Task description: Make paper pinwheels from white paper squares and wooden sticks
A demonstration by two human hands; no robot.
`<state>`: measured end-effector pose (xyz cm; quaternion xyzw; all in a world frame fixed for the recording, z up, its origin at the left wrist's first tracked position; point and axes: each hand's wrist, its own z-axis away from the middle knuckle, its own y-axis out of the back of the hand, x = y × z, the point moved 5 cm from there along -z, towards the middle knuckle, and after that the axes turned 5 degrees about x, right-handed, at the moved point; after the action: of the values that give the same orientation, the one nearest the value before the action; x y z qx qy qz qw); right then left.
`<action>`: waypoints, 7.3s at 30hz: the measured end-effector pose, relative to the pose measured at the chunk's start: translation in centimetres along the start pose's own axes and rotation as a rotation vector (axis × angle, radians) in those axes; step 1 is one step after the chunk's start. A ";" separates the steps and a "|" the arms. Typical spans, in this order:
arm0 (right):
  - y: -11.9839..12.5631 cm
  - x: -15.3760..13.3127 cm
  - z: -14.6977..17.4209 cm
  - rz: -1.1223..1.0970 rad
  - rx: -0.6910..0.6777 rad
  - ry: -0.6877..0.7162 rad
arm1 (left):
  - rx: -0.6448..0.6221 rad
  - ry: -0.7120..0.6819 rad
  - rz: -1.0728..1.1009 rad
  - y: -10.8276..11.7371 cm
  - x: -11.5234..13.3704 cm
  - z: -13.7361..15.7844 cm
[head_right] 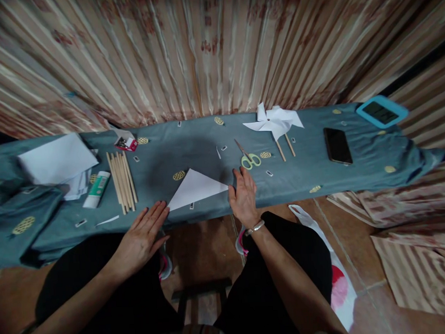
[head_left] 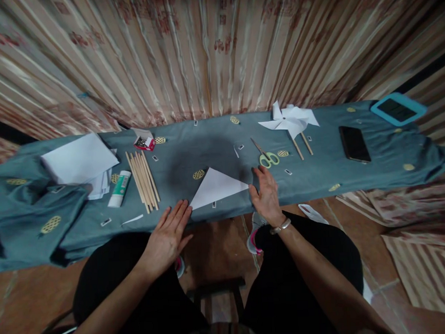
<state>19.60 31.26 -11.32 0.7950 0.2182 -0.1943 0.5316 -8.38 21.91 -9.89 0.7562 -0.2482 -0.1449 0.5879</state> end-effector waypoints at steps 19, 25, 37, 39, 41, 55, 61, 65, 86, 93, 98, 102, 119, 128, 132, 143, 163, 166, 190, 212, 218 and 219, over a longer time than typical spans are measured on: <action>-0.8 -4.0 -2.4 -0.339 -0.316 0.046 | 0.094 0.725 0.780 0.6 -2.2 -1.9; 1.1 -4.4 -3.5 -0.595 -0.229 -0.020 | 0.229 0.939 1.291 0.5 -2.8 -5.3; 3.5 -4.9 -7.1 -0.756 -0.055 0.019 | -0.077 0.963 1.620 0.0 -3.8 -11.7; 2.9 -4.5 -7.3 -0.791 -0.021 -0.067 | 0.060 0.961 1.551 -0.4 -4.6 -12.1; 2.2 -3.8 -7.1 -0.867 0.051 -0.243 | 0.236 0.957 1.460 -0.6 -5.5 -12.1; -4.3 -6.7 -4.9 -1.025 -0.328 -0.511 | 0.438 0.870 1.221 -0.4 -6.8 -12.6; -2.0 -5.5 -6.4 -0.518 -0.203 -0.220 | 0.485 0.910 1.173 -0.5 -8.0 -12.4; 2.3 -1.7 -8.7 0.091 0.126 -0.018 | 0.556 0.990 1.267 0.1 -8.7 -12.2; 2.4 1.1 -8.1 0.576 -0.117 0.024 | 0.707 1.003 1.248 1.3 -11.4 -12.0; 3.6 3.5 -8.0 0.292 -0.153 -0.247 | 0.762 0.981 1.238 1.8 -12.2 -11.9; 3.7 2.2 -6.9 -0.495 -0.207 -0.490 | 0.803 0.987 1.270 1.7 -12.6 -11.9; 2.0 -1.3 -5.0 -1.048 -0.364 -0.659 | 0.839 1.009 1.357 1.6 -12.6 -12.1; -2.5 -6.7 -0.5 -1.249 -0.755 -0.770 | 0.907 1.044 1.644 1.7 -13.0 -12.6; -0.9 -7.6 -1.3 -1.082 -0.787 -0.328 | 0.918 1.010 1.507 1.5 -13.1 -12.4; -0.7 -7.9 -1.4 -1.047 -0.833 -0.280 | 0.883 0.991 1.501 1.2 -12.8 -12.5; -1.1 -7.7 -2.0 -1.000 -0.830 -0.315 | 0.771 0.943 1.400 0.8 -11.2 -12.9; -1.1 -7.7 -2.1 -0.993 -0.835 -0.360 | 0.738 0.949 1.420 0.7 -10.7 -12.9; -1.2 -7.6 -2.1 -0.990 -0.827 -0.373 | 0.708 0.973 1.436 0.8 -10.5 -13.0; -1.6 -7.0 -1.8 -0.985 -0.806 -0.353 | 0.751 0.972 1.424 1.1 -10.9 -12.7; -1.8 -7.1 -1.7 -0.970 -0.795 -0.344 | 0.721 1.001 1.435 1.3 -10.6 -12.7; -2.1 -6.9 -1.6 -0.980 -0.785 -0.330 | 0.687 1.012 1.427 1.3 -10.6 -12.7; -2.1 -6.8 -1.5 -0.980 -0.782 -0.332 | 0.688 1.012 1.427 1.3 -10.6 -12.7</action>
<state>12.88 32.45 -8.67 0.3106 0.5251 -0.4410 0.6583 -11.01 37.80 -6.06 0.5304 -0.3973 0.6770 0.3201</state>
